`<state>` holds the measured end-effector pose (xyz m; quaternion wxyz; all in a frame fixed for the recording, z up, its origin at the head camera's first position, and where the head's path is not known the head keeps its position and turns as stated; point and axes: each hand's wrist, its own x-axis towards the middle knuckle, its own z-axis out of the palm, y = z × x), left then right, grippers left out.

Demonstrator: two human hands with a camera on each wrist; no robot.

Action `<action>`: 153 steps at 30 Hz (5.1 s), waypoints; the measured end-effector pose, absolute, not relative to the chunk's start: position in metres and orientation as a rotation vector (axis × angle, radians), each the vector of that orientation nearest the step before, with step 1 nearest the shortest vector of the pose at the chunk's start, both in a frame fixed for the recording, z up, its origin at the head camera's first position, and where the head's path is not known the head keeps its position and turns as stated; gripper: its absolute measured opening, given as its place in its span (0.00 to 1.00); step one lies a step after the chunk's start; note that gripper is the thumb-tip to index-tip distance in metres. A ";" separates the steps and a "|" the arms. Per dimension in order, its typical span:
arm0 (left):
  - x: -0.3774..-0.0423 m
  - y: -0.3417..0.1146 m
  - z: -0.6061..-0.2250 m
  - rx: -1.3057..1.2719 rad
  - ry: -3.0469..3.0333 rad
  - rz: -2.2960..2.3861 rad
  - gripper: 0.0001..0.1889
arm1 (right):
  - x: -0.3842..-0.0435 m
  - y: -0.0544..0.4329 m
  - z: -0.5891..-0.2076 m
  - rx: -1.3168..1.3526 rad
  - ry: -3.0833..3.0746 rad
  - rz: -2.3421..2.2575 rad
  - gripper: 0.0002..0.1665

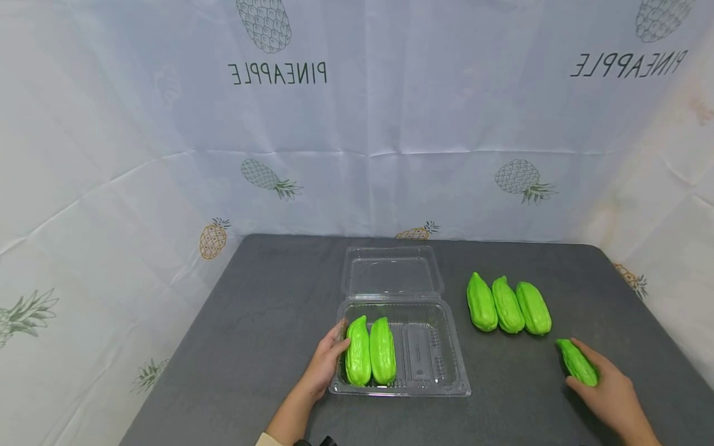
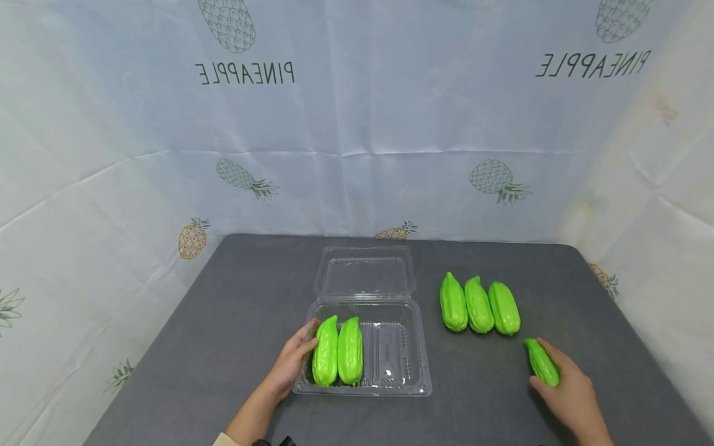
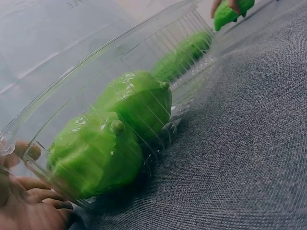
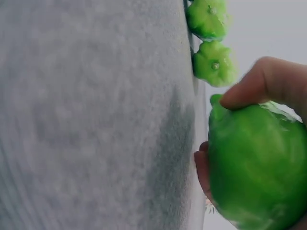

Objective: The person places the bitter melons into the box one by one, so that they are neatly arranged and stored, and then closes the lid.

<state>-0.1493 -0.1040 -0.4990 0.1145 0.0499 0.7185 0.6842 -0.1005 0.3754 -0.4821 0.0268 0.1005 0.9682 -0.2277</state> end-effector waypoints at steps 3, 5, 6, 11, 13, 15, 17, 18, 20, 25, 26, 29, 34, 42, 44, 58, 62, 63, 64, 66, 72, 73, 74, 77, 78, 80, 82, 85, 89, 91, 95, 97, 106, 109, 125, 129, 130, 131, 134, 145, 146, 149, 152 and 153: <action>-0.150 -0.104 -0.500 0.153 2.096 2.013 0.31 | -0.101 0.374 -0.478 0.396 2.981 -0.713 0.47; -0.150 -0.104 -0.501 0.150 2.092 2.014 0.31 | -0.101 0.373 -0.476 0.459 2.973 -0.725 0.45; -0.150 -0.104 -0.501 0.143 2.091 2.015 0.31 | -0.101 0.373 -0.475 0.488 2.964 -0.733 0.45; -0.150 -0.103 -0.500 0.138 2.092 2.017 0.31 | -0.103 0.368 -0.471 0.652 2.885 -0.819 0.44; -0.150 -0.103 -0.500 0.144 2.093 2.017 0.31 | -0.104 0.366 -0.470 0.708 2.848 -0.861 0.43; -0.150 -0.103 -0.499 0.152 2.098 2.016 0.31 | -0.105 0.362 -0.469 0.761 2.824 -0.905 0.43; -0.150 -0.103 -0.499 0.153 2.101 2.012 0.31 | -0.105 0.359 -0.467 0.806 2.805 -0.960 0.43; -0.150 -0.103 -0.499 0.161 2.107 2.009 0.31 | -0.106 0.356 -0.467 0.831 2.794 -0.989 0.43; -0.150 -0.103 -0.498 0.157 2.102 2.011 0.31 | -0.107 0.352 -0.466 0.880 2.776 -1.062 0.43; -0.151 -0.103 -0.499 0.142 2.083 2.020 0.31 | -0.110 0.339 -0.464 0.946 2.742 -1.269 0.43; -0.151 -0.104 -0.499 0.144 2.082 2.020 0.31 | -0.111 0.337 -0.464 0.950 2.734 -1.303 0.43; -0.151 -0.104 -0.500 0.150 2.081 2.021 0.31 | -0.112 0.331 -0.463 0.968 2.717 -1.370 0.43; -0.151 -0.104 -0.500 0.159 2.079 2.027 0.31 | -0.115 0.325 -0.463 0.995 2.700 -1.433 0.43; -0.151 -0.104 -0.500 0.171 2.076 2.032 0.31 | -0.118 0.315 -0.457 0.963 2.657 -1.475 0.44; -0.150 -0.103 -0.500 0.177 2.070 2.034 0.31 | -0.119 0.311 -0.454 0.937 2.652 -1.490 0.43; -0.151 -0.103 -0.499 0.146 2.068 2.028 0.31 | -0.122 0.269 -0.451 0.758 2.613 -1.641 0.44; -0.151 -0.104 -0.500 0.148 2.071 2.024 0.31 | -0.123 0.258 -0.446 0.717 2.592 -1.700 0.44; -0.151 -0.104 -0.500 0.153 2.075 2.023 0.31 | -0.124 0.255 -0.445 0.702 2.591 -1.708 0.44; -0.150 -0.104 -0.500 0.156 2.076 2.023 0.31 | -0.124 0.252 -0.444 0.691 2.584 -1.719 0.44; -0.150 -0.104 -0.500 0.156 2.073 2.026 0.31 | -0.125 0.247 -0.441 0.664 2.574 -1.735 0.44; -0.151 -0.103 -0.500 0.151 2.057 2.035 0.31 | -0.126 0.234 -0.436 0.564 2.543 -1.785 0.44; -0.151 -0.103 -0.500 0.150 2.056 2.035 0.31 | -0.126 0.232 -0.435 0.550 2.540 -1.786 0.44; -0.151 -0.103 -0.500 0.149 2.056 2.034 0.31 | -0.127 0.230 -0.434 0.535 2.538 -1.782 0.44; -0.151 -0.103 -0.500 0.143 2.054 2.033 0.31 | -0.128 0.225 -0.433 0.480 2.525 -1.765 0.43; -0.151 -0.103 -0.500 0.142 2.053 2.033 0.31 | -0.129 0.223 -0.432 0.466 2.526 -1.762 0.43; -0.151 -0.103 -0.499 0.141 2.056 2.031 0.31 | -0.130 0.220 -0.431 0.439 2.525 -1.756 0.43; -0.151 -0.103 -0.499 0.141 2.065 2.026 0.31 | -0.131 0.216 -0.430 0.415 2.521 -1.762 0.43; -0.150 -0.103 -0.497 0.142 2.067 2.027 0.31 | -0.133 0.209 -0.429 0.387 2.523 -1.771 0.43; -0.149 -0.103 -0.496 0.149 2.065 2.030 0.31 | -0.135 0.199 -0.428 0.350 2.512 -1.783 0.43; -0.149 -0.103 -0.495 0.147 2.071 2.025 0.31 | -0.136 0.194 -0.427 0.323 2.504 -1.785 0.43; -0.149 -0.102 -0.496 0.137 2.080 2.020 0.31 | -0.137 0.183 -0.427 0.257 2.493 -1.798 0.41; -0.149 -0.102 -0.496 0.136 2.082 2.018 0.31 | -0.138 0.177 -0.428 0.230 2.492 -1.798 0.41; -0.149 -0.102 -0.497 0.131 2.077 2.020 0.31 | -0.139 0.155 -0.432 0.110 2.561 -1.724 0.40; -0.150 -0.102 -0.498 0.124 2.083 2.015 0.31 | -0.139 0.149 -0.435 0.086 2.569 -1.722 0.40; -0.152 -0.104 -0.500 0.131 2.078 2.020 0.32 | -0.141 0.122 -0.447 -0.007 2.670 -1.542 0.42; -0.152 -0.103 -0.500 0.142 2.075 2.026 0.31 | -0.142 0.118 -0.450 -0.015 2.679 -1.538 0.42; -0.152 -0.103 -0.500 0.136 2.068 2.031 0.31 | -0.142 0.117 -0.451 -0.014 2.680 -1.539 0.42; -0.152 -0.103 -0.500 0.137 2.068 2.032 0.31 | -0.143 0.117 -0.452 -0.014 2.678 -1.538 0.42; -0.152 -0.103 -0.500 0.142 2.069 2.032 0.31 | -0.143 0.115 -0.455 -0.020 2.673 -1.534 0.42; -0.149 -0.102 -0.496 0.165 2.067 2.040 0.31 | -0.143 0.113 -0.458 -0.042 2.640 -1.534 0.41; -0.149 -0.102 -0.496 0.167 2.066 2.041 0.31 | -0.143 0.113 -0.457 -0.047 2.639 -1.532 0.41; -0.148 -0.102 -0.495 0.166 2.068 2.039 0.31 | -0.143 0.113 -0.458 -0.047 2.622 -1.540 0.42; -0.148 -0.102 -0.495 0.172 2.070 2.038 0.31 | -0.143 0.112 -0.460 -0.075 2.599 -1.551 0.42; -0.148 -0.102 -0.496 0.172 2.070 2.039 0.31 | -0.143 0.112 -0.462 -0.083 2.587 -1.552 0.43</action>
